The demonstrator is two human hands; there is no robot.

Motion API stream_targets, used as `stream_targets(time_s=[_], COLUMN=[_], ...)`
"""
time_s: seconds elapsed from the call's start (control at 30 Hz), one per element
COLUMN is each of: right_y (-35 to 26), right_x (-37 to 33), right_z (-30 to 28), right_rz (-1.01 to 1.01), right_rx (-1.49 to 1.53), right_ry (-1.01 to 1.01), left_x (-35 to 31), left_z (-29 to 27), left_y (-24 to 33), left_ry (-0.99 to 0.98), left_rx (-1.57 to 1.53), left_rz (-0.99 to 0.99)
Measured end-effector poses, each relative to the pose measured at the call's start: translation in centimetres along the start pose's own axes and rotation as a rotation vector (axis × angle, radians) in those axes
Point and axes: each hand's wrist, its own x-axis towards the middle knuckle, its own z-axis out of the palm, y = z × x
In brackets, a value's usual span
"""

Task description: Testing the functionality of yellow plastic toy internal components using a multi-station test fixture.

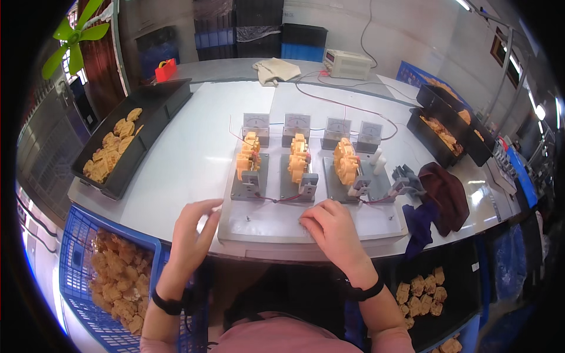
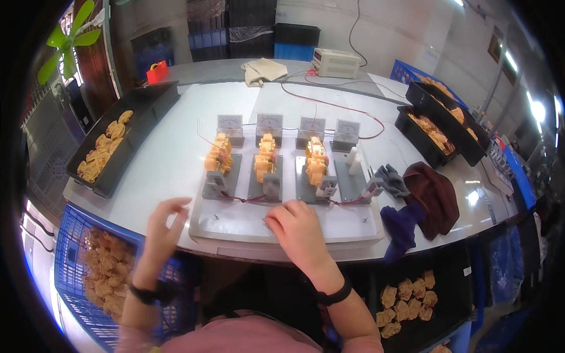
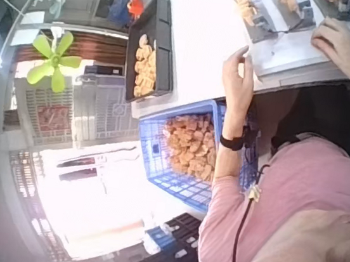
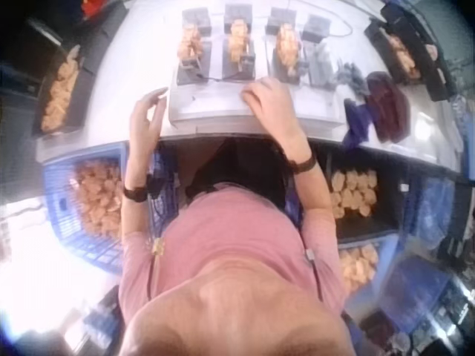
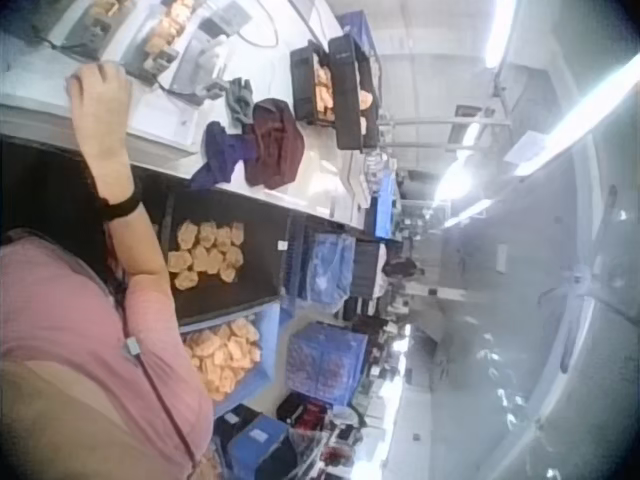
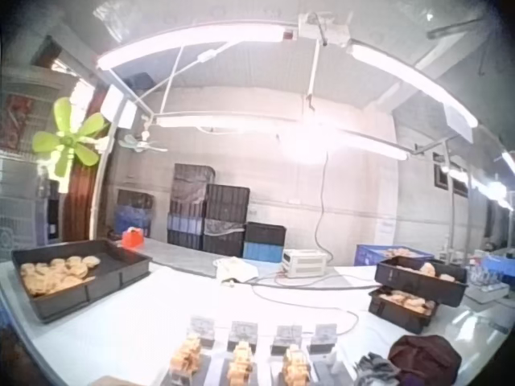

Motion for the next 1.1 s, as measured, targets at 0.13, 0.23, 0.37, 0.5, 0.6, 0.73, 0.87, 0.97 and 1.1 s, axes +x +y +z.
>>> stream_targets(time_s=[0.13,0.23,0.37,0.5,0.6,0.73,0.87,0.97,1.1], right_y=[0.0,-0.3,-0.4,-0.6,-0.9,-0.9,-0.8,-0.8,-0.9], right_x=[0.4,0.3,0.2,0.2,0.3,0.5,0.3,0.4,0.7], right_z=[0.4,0.7,0.8,0.7,0.8,0.8,0.9,0.9,0.4], right_rz=[0.023,0.05,0.085,0.092,0.098,0.085,0.132,0.172,0.214], right_rx=[0.025,-0.025,-0.035,-0.036,-0.041,-0.051,-0.04,0.008,0.074], right_ry=[-0.01,-0.005,-0.017,-0.01,-0.015,-0.013,-0.066,-0.064,-0.126], left_x=[-1.7,-1.6,-1.4,-1.7,-2.0,-2.1,-2.2,-2.1,-1.9], left_z=[3.2,5.2,6.7,8.0,8.0,7.7,7.8,7.9,7.5], left_y=[-2.0,-3.6,-5.8,-6.7,-6.8,-6.8,-6.7,-6.5,-6.0], left_ry=[0.181,0.299,0.332,0.322,0.323,0.291,0.303,0.325,0.334], left_rx=[-0.214,-0.301,-0.424,-0.46,-0.489,-0.47,-0.466,-0.46,-0.438], left_rz=[-0.321,-0.402,-0.479,-0.498,-0.507,-0.489,-0.526,-0.515,-0.49])
